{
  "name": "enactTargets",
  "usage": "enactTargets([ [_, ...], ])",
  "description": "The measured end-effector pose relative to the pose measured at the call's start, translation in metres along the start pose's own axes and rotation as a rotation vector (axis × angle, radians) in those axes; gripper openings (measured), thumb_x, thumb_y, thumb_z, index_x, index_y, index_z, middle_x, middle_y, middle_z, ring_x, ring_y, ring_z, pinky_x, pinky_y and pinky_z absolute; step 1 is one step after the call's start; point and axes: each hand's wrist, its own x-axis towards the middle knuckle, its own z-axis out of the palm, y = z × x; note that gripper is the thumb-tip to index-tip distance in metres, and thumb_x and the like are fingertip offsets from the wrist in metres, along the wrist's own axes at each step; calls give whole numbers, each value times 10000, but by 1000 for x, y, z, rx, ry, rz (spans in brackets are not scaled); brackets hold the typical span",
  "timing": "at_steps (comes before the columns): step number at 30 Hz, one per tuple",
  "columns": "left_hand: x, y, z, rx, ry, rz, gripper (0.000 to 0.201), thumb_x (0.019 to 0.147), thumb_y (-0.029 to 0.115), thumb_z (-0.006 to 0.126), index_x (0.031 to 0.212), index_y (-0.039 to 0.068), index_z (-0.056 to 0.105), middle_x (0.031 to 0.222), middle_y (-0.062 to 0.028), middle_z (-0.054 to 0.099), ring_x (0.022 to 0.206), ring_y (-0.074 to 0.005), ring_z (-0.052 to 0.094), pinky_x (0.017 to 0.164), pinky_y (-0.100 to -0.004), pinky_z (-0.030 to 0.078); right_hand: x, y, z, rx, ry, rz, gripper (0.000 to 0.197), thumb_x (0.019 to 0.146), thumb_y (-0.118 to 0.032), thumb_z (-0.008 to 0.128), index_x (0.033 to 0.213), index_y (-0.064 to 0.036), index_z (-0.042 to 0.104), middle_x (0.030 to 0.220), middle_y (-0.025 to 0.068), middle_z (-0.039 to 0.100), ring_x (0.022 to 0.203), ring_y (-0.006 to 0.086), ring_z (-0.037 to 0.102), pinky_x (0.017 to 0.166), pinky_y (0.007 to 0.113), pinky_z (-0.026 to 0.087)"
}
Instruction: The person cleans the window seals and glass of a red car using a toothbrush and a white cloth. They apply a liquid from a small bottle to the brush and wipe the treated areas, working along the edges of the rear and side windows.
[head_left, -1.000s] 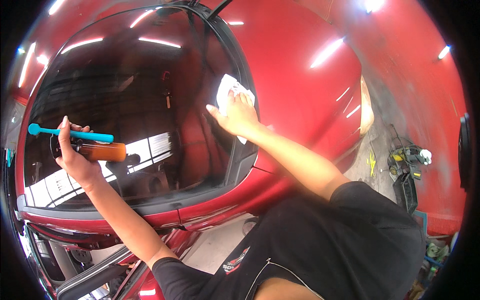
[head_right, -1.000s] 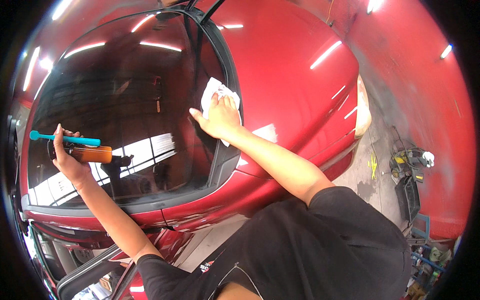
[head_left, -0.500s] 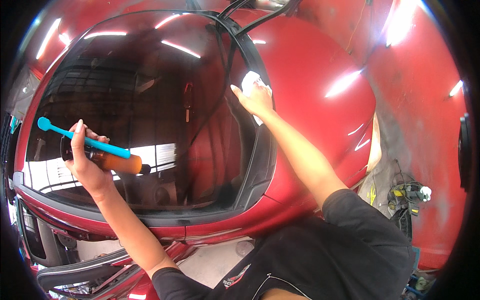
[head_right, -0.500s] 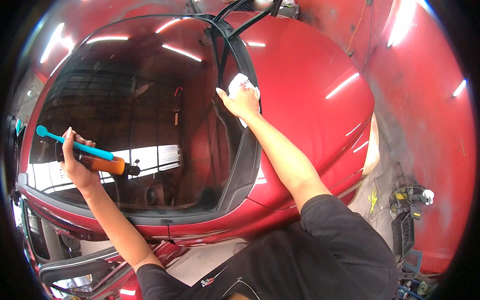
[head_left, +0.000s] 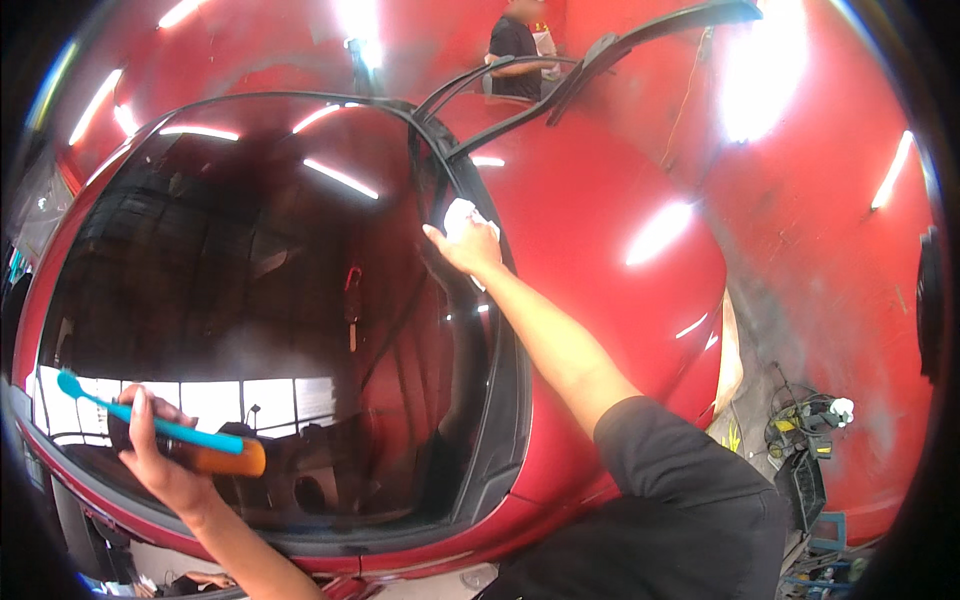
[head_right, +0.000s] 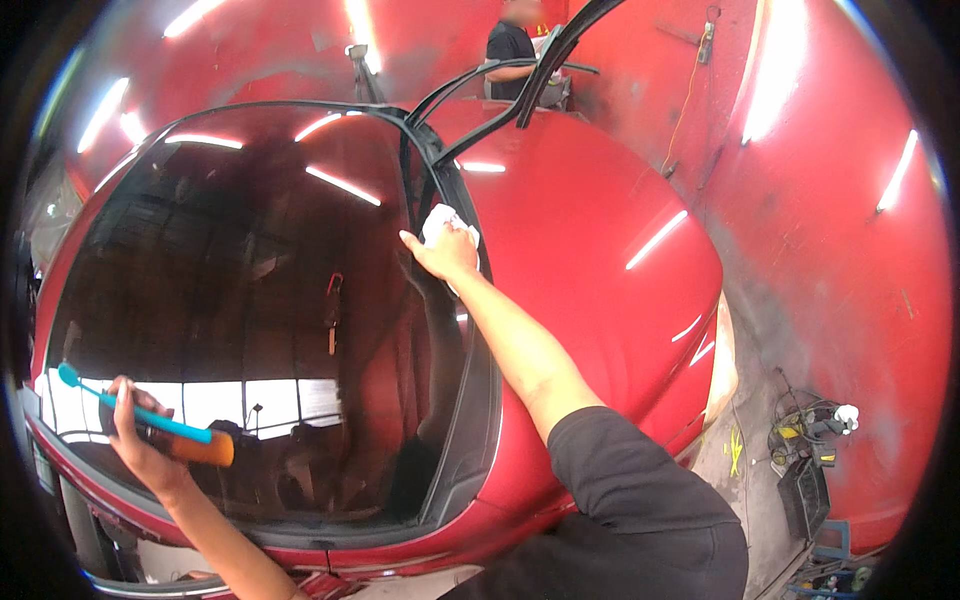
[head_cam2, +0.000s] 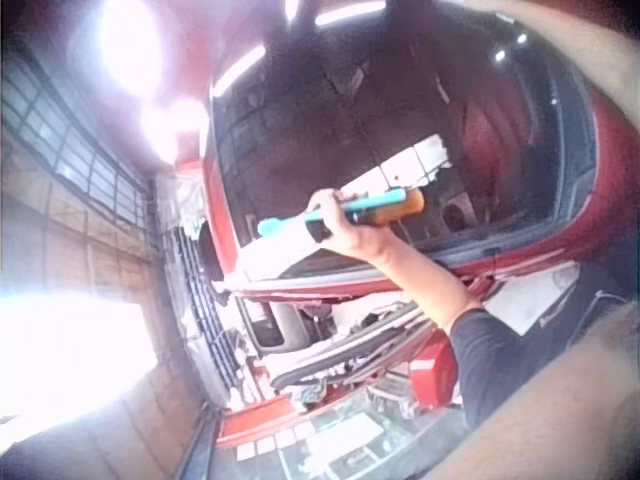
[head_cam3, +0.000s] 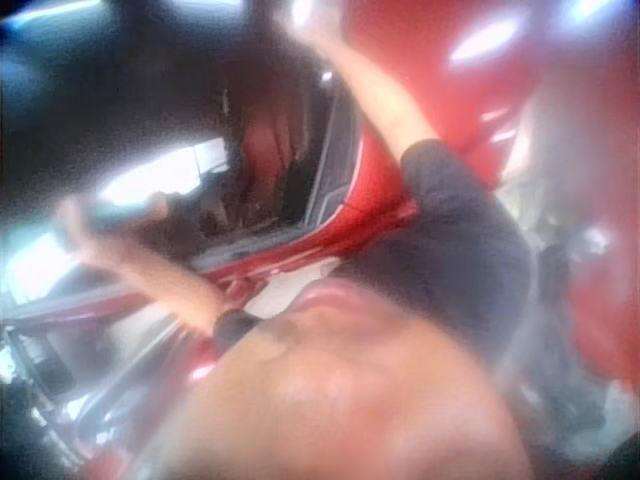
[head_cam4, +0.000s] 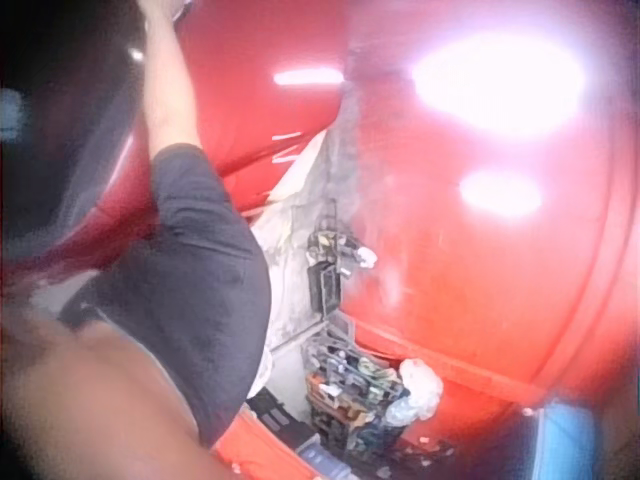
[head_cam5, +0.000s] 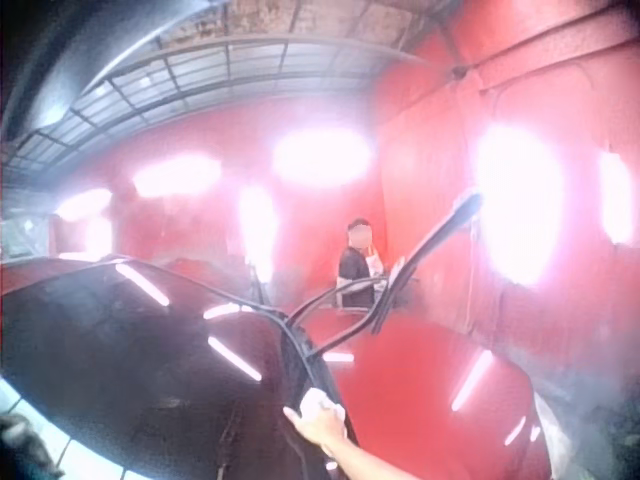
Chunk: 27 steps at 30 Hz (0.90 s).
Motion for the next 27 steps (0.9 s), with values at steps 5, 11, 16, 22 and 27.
enactTargets([
  [5,2,-9,8,61,5,47,343,847,283,624,1062,27,551,657,-15,510,615,-69,551,572,-209,474,62,39,32,-70,148,-22,782,802,-659,529,1088,66,591,1069,248,639,1063,366,600,975,460,411],
  [11,-5,1,16,71,87,-27,254,852,211,605,1015,50,496,634,-22,467,541,-69,510,547,-212,446,105,25,38,-40,-7,12,891,770,-706,534,1179,85,552,1175,253,602,1155,353,553,1005,421,404],
  [16,-3,-1,14,222,107,42,309,854,306,607,1004,57,502,648,-7,497,546,-40,503,547,-175,441,135,26,52,-91,9,-29,744,848,-644,467,1142,29,591,1159,220,613,1132,341,562,1026,459,355],
  [22,4,12,36,645,71,342,166,771,150,576,671,18,585,625,-91,562,623,-217,563,668,-353,468,167,32,49,-67,-2,-46,749,848,-637,475,1211,13,558,1241,216,575,1182,342,531,1022,424,384],
  [27,16,14,35,162,54,117,151,826,134,579,782,-6,610,633,-112,577,620,-228,587,654,-388,501,193,41,63,-26,87,-61,726,847,-632,478,1226,-17,548,1250,205,570,1206,346,510,1018,429,390],
])
